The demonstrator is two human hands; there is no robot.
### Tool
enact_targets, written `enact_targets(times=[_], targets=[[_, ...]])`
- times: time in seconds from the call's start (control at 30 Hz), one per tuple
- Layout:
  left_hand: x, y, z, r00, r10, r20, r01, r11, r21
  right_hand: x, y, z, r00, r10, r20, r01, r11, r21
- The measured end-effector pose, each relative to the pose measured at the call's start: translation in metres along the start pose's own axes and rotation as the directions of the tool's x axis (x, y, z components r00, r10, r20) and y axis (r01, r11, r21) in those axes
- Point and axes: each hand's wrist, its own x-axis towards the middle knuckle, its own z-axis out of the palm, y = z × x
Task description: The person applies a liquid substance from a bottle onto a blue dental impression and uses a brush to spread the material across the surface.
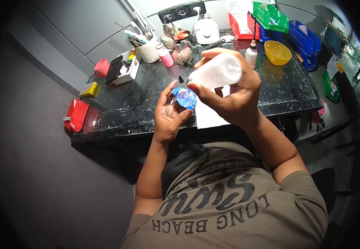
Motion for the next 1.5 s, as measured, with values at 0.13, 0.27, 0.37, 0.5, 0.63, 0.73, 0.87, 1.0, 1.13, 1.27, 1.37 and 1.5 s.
enact_targets(times=[0.13,0.27,0.37,0.5,0.63,0.73,0.87,1.0,1.13,1.27,1.37,1.5], targets=[[-0.001,-0.001,-0.003,1.000,0.011,0.013,-0.011,0.999,0.040,0.004,-0.007,-0.005,0.992,-0.040,-0.118,0.068,0.968,0.242],[-0.001,-0.001,-0.001,1.000,-0.010,-0.001,0.010,1.000,-0.006,-0.006,0.005,0.000,0.994,-0.103,0.037,0.099,0.990,0.097],[-0.001,-0.003,-0.004,1.000,0.029,0.006,-0.029,0.999,0.025,-0.008,0.004,0.010,0.997,-0.077,0.004,0.077,0.994,-0.074],[0.002,0.000,-0.001,1.000,0.003,-0.003,-0.003,1.000,-0.009,-0.006,0.008,0.008,0.972,0.022,0.234,0.041,0.965,-0.260],[-0.003,0.002,-0.001,1.000,0.021,0.014,-0.022,0.999,0.048,-0.005,-0.004,0.008,0.985,-0.136,0.109,0.154,0.973,-0.171],[-0.002,0.000,-0.002,1.000,-0.003,-0.013,0.003,1.000,-0.011,-0.002,-0.004,0.005,0.974,-0.069,0.217,0.126,0.957,-0.262],[-0.003,0.000,-0.001,1.000,0.000,-0.017,0.000,1.000,-0.004,-0.007,-0.004,0.011,0.997,-0.070,0.035,0.070,0.998,0.007],[0.000,0.003,-0.003,1.000,-0.014,-0.015,0.014,0.999,-0.030,-0.006,-0.011,0.023,0.999,-0.044,-0.006,0.044,0.999,0.031],[-0.003,0.001,-0.004,1.000,-0.014,-0.009,0.014,1.000,-0.003,0.002,-0.003,0.005,0.965,-0.166,0.201,0.212,0.949,-0.232],[0.002,0.002,-0.002,1.000,-0.007,0.011,0.007,1.000,-0.014,-0.010,-0.002,0.006,0.984,-0.138,-0.113,0.151,0.983,0.109],[-0.003,0.002,-0.006,1.000,-0.006,0.004,0.006,1.000,-0.014,-0.006,0.003,0.006,0.947,-0.109,0.302,0.203,0.932,-0.299],[0.002,0.003,-0.003,1.000,-0.019,-0.008,0.018,0.999,-0.041,0.004,0.011,0.011,0.885,-0.457,0.089,0.462,0.838,-0.290]])
